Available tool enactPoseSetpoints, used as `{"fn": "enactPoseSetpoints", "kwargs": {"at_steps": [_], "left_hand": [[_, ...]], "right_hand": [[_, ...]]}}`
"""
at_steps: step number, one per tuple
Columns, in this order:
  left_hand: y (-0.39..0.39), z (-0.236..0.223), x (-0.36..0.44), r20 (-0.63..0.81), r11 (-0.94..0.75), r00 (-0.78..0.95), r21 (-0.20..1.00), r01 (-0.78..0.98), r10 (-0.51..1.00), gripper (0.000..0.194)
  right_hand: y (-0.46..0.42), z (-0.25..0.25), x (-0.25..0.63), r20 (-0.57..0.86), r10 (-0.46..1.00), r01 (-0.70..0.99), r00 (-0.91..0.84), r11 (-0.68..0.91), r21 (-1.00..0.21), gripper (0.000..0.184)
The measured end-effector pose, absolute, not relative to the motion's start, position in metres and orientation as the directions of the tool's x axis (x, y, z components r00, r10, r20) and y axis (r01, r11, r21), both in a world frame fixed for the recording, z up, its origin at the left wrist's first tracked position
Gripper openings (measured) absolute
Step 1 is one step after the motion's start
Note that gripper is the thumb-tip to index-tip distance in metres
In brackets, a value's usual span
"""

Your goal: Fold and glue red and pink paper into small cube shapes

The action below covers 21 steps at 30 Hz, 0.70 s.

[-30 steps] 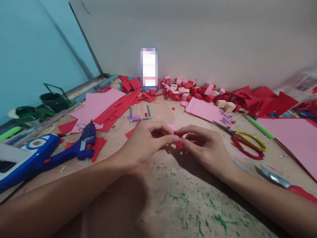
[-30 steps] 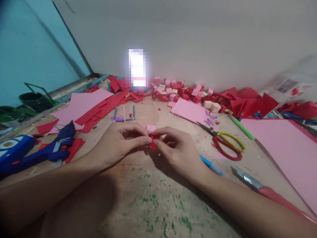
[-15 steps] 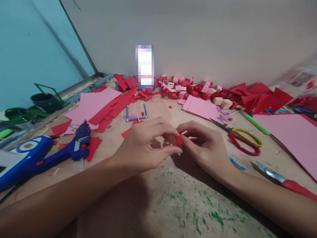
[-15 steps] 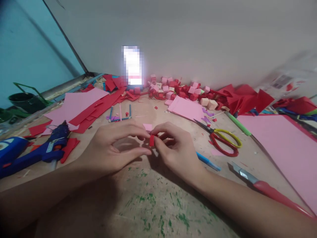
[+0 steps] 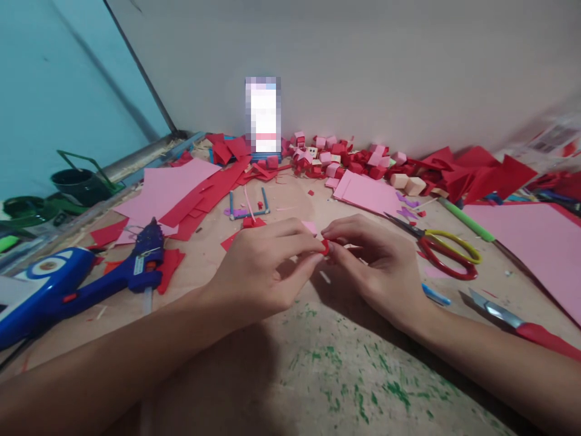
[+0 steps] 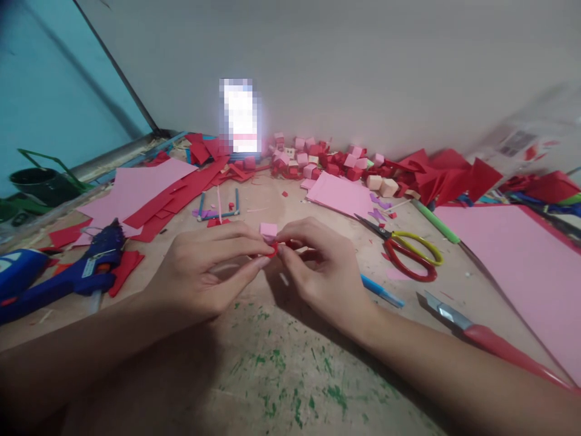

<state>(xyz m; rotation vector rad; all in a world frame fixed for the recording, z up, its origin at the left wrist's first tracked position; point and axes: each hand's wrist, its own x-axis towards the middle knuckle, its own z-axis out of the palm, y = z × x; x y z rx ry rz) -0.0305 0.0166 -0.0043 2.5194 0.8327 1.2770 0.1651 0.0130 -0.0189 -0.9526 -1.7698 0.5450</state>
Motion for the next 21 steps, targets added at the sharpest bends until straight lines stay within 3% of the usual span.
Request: {"fn": "enactPoseSetpoints", "kwargs": {"at_steps": [3,8,12,16,21], "left_hand": [[0.0157,-0.0019,-0.0295,0.664,-0.800,0.451,0.449,0.398,0.597,0.014],[0.0147,0.0040,-0.0262,0.455,-0.547,0.307,0.742,0.389,0.836,0.015],[0.0173,0.0042,-0.0254,0.339,-0.408,0.253,0.857,0.315,0.906,0.011],[0.0182,0.0034,-0.0277,0.383,-0.464,0.283,0.823,0.328,0.879,0.014],[0.0171,0.0008,-0.0305,0.544,-0.663,0.379,0.630,0.405,0.749,0.015]], "right_hand": [[0.0132,-0.0197,0.1657,0.582,0.792,0.346,-0.187,0.607,-0.715,0.012],[0.0126,-0.0196,0.1663,0.649,0.732,0.374,-0.209,0.673,-0.638,0.013],[0.0119,-0.0199,0.1669,0.697,0.674,0.389,-0.246,0.727,-0.566,0.013],[0.0120,-0.0212,0.1675,0.703,0.657,0.384,-0.270,0.744,-0.547,0.014],[0.0128,-0.0227,0.1680,0.666,0.691,0.384,-0.280,0.717,-0.582,0.015]]}}
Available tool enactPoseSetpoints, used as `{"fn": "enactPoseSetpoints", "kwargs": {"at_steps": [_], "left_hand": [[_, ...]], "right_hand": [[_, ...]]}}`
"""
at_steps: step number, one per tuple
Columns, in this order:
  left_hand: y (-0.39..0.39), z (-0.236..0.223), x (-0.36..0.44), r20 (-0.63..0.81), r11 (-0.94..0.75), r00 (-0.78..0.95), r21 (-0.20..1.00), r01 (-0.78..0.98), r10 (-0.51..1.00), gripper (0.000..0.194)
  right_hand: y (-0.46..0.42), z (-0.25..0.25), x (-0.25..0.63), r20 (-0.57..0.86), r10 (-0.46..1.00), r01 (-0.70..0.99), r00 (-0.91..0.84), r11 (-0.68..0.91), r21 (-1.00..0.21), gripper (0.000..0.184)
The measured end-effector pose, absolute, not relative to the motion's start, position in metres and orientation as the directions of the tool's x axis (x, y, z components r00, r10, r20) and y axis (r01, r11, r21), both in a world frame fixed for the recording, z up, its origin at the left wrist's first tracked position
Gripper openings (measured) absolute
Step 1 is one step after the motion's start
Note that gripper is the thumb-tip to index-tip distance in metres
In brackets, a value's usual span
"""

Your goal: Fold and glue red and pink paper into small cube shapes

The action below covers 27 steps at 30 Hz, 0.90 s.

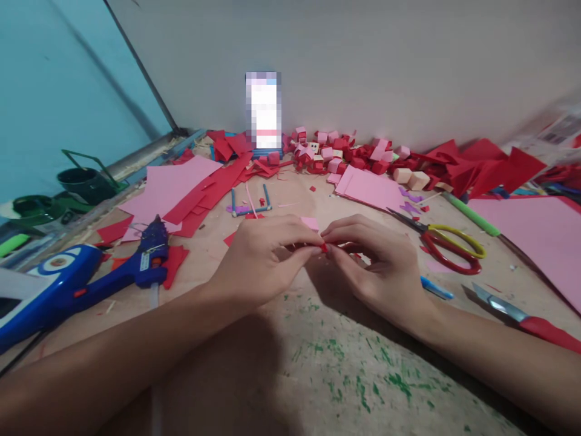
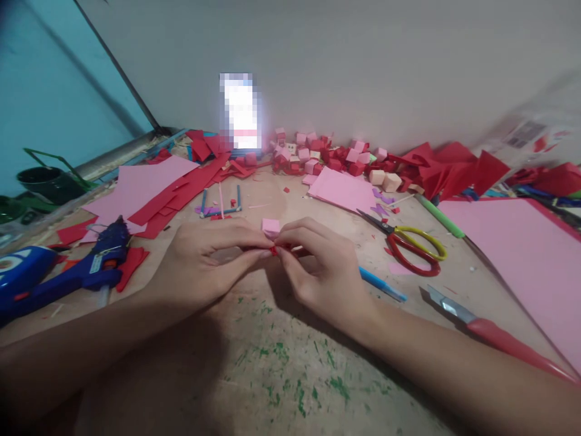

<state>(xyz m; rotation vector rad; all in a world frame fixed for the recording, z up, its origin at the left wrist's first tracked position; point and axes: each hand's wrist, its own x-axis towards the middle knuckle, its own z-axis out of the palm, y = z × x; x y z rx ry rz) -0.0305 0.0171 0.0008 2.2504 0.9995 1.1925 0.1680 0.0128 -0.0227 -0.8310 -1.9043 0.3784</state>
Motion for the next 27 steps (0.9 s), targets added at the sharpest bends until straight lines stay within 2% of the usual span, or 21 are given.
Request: {"fn": "enactPoseSetpoints", "kwargs": {"at_steps": [3,9,12,19,24,27], "left_hand": [[0.0166,-0.0005,-0.0309,0.576,-0.707,0.410,0.582,0.402,0.707,0.015],[0.0180,0.0024,-0.0297,0.418,-0.529,0.338,0.753,0.391,0.844,0.011],[0.0192,0.0053,-0.0295,0.334,-0.463,0.351,0.789,0.404,0.875,0.011],[0.0149,0.0092,-0.0275,0.347,-0.505,0.389,0.733,0.455,0.853,0.008],[0.0179,0.0049,-0.0275,0.286,-0.394,0.326,0.853,0.342,0.901,0.009],[0.0205,0.0021,-0.0281,0.231,-0.316,0.332,0.921,0.228,0.915,0.007]], "right_hand": [[0.0134,-0.0234,0.1682,0.657,0.700,0.392,-0.279,0.708,-0.588,0.016],[0.0134,-0.0225,0.1669,0.677,0.682,0.388,-0.276,0.724,-0.571,0.014],[0.0131,-0.0214,0.1661,0.667,0.681,0.393,-0.303,0.727,-0.563,0.014],[0.0140,-0.0217,0.1660,0.615,0.726,0.394,-0.307,0.686,-0.612,0.013],[0.0117,-0.0227,0.1640,0.554,0.804,0.345,-0.216,0.594,-0.727,0.009],[0.0110,-0.0222,0.1642,0.549,0.808,0.326,-0.213,0.589,-0.740,0.008]]}}
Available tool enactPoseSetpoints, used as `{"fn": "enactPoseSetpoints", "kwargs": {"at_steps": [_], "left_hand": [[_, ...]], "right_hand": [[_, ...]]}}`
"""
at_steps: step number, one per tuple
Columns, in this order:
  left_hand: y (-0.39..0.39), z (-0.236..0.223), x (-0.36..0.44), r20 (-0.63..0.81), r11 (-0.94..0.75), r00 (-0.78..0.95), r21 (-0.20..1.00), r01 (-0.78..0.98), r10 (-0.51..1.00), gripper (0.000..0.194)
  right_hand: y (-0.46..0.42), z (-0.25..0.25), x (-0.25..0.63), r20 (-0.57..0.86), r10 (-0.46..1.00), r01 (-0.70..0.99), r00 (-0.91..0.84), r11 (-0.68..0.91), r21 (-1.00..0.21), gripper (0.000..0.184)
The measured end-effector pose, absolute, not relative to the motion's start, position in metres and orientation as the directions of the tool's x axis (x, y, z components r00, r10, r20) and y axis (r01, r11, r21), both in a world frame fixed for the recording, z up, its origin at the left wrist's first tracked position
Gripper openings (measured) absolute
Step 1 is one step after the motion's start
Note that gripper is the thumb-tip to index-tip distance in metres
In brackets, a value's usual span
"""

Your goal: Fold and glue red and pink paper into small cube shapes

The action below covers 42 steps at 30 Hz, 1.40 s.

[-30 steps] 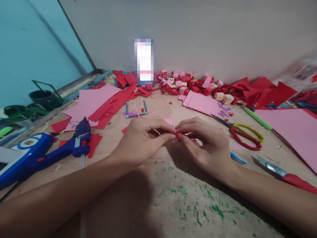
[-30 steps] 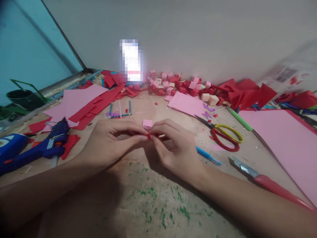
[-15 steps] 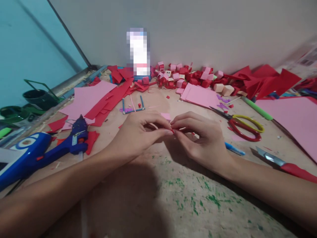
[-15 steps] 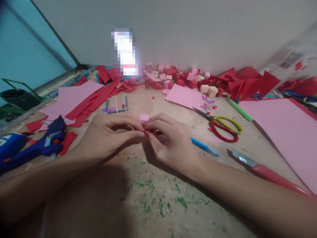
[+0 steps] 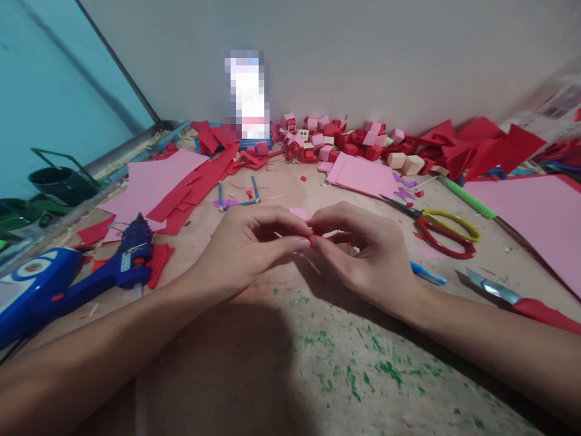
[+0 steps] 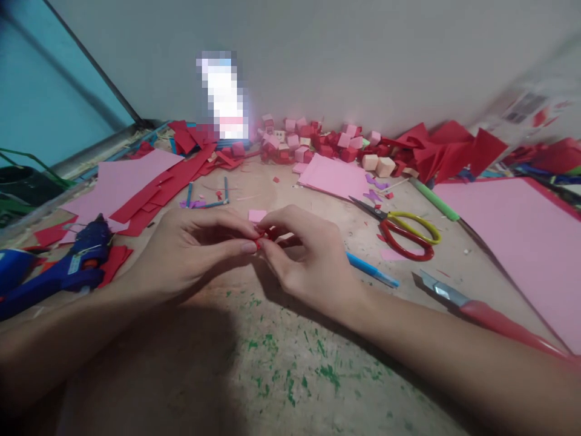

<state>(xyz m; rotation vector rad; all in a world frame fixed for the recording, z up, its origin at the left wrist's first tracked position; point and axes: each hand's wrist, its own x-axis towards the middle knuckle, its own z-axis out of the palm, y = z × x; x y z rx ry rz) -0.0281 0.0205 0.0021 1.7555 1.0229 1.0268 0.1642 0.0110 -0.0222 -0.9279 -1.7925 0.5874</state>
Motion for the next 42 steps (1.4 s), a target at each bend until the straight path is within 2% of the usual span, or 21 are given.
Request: {"fn": "enactPoseSetpoints", "kwargs": {"at_steps": [2,5,11,20,26,35,42], "left_hand": [[0.0210,0.0015,-0.0283,0.243,-0.322,0.340,0.925,0.202,0.909,0.008],[0.0204,0.0022,-0.0282,0.293,-0.393,0.349,0.882,0.261,0.890,0.011],[0.0184,0.0033,-0.0263,0.320,-0.413,0.328,0.869,0.271,0.889,0.010],[0.0175,0.0043,-0.0239,0.226,-0.289,0.276,0.933,0.214,0.934,0.005],[0.0170,0.0063,-0.0240,0.237,-0.298,0.255,0.925,0.237,0.937,0.004],[0.0217,0.0036,-0.0258,0.202,-0.251,0.307,0.959,0.129,0.930,0.010],[0.0206,0.0064,-0.0284,0.197,-0.232,0.283,0.968,0.098,0.939,0.005]], "right_hand": [[0.0112,-0.0216,0.1650,0.575,0.787,0.335,-0.224,0.616,-0.713,0.009],[0.0121,-0.0206,0.1663,0.606,0.760,0.350,-0.235,0.648,-0.677,0.012],[0.0136,-0.0199,0.1668,0.617,0.747,0.343,-0.249,0.663,-0.665,0.011],[0.0107,-0.0181,0.1663,0.605,0.757,0.358,-0.248,0.651,-0.669,0.011],[0.0112,-0.0188,0.1667,0.634,0.714,0.359,-0.296,0.699,-0.619,0.013],[0.0088,-0.0185,0.1655,0.687,0.645,0.345,-0.334,0.762,-0.548,0.014],[0.0076,-0.0183,0.1643,0.646,0.726,0.347,-0.236,0.683,-0.643,0.013]]}}
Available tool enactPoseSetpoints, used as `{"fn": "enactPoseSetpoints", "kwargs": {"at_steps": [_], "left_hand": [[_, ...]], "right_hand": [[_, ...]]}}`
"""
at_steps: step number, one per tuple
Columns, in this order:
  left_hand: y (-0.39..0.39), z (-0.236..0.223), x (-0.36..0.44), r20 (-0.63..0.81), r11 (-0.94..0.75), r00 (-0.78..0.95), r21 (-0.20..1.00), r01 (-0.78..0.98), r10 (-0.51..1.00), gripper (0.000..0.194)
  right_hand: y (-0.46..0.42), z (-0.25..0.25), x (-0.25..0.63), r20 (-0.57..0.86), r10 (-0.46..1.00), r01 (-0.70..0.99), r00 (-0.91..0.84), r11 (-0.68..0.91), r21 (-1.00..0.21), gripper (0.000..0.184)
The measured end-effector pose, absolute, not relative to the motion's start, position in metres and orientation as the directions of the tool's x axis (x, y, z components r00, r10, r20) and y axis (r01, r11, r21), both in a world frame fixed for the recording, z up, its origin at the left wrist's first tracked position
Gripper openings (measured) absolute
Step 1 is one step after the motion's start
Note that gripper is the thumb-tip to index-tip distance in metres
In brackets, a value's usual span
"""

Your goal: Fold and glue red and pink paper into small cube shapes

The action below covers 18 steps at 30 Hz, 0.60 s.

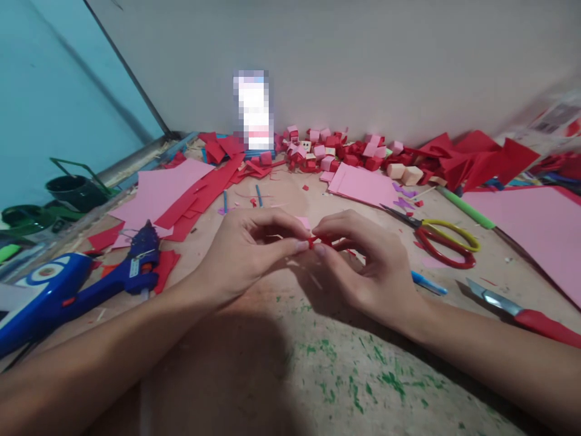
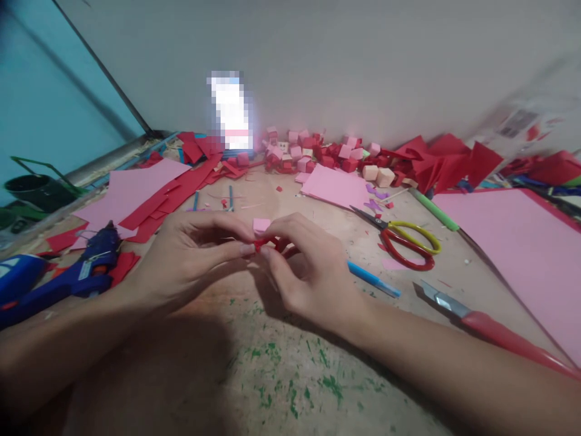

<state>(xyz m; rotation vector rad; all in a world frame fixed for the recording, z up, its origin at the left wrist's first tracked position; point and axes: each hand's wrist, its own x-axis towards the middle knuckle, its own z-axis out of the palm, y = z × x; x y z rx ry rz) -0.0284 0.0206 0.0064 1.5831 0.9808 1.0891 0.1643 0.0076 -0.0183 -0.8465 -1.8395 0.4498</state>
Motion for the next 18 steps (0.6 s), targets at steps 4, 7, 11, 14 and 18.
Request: {"fn": "enactPoseSetpoints", "kwargs": {"at_steps": [4,7,11,14,18], "left_hand": [[0.018,0.007,-0.028,0.269,-0.300,0.212,0.944,0.134,0.939,0.007],[0.015,0.006,-0.025,0.303,-0.325,0.158,0.936,0.137,0.940,0.008],[0.010,0.006,-0.022,0.328,-0.348,0.142,0.925,0.151,0.934,0.009],[0.010,0.004,-0.022,0.342,-0.363,0.145,0.917,0.165,0.928,0.008],[0.011,0.002,-0.023,0.354,-0.378,0.155,0.910,0.169,0.922,0.008]], "right_hand": [[0.008,-0.017,0.166,0.741,0.652,0.386,-0.159,0.732,-0.561,0.011],[0.008,-0.017,0.167,0.777,0.605,0.432,-0.174,0.756,-0.491,0.011],[0.010,-0.019,0.168,0.769,0.609,0.448,-0.193,0.752,-0.483,0.011],[0.011,-0.021,0.168,0.760,0.615,0.440,-0.210,0.754,-0.488,0.012],[0.011,-0.020,0.167,0.755,0.614,0.422,-0.231,0.762,-0.491,0.014]]}}
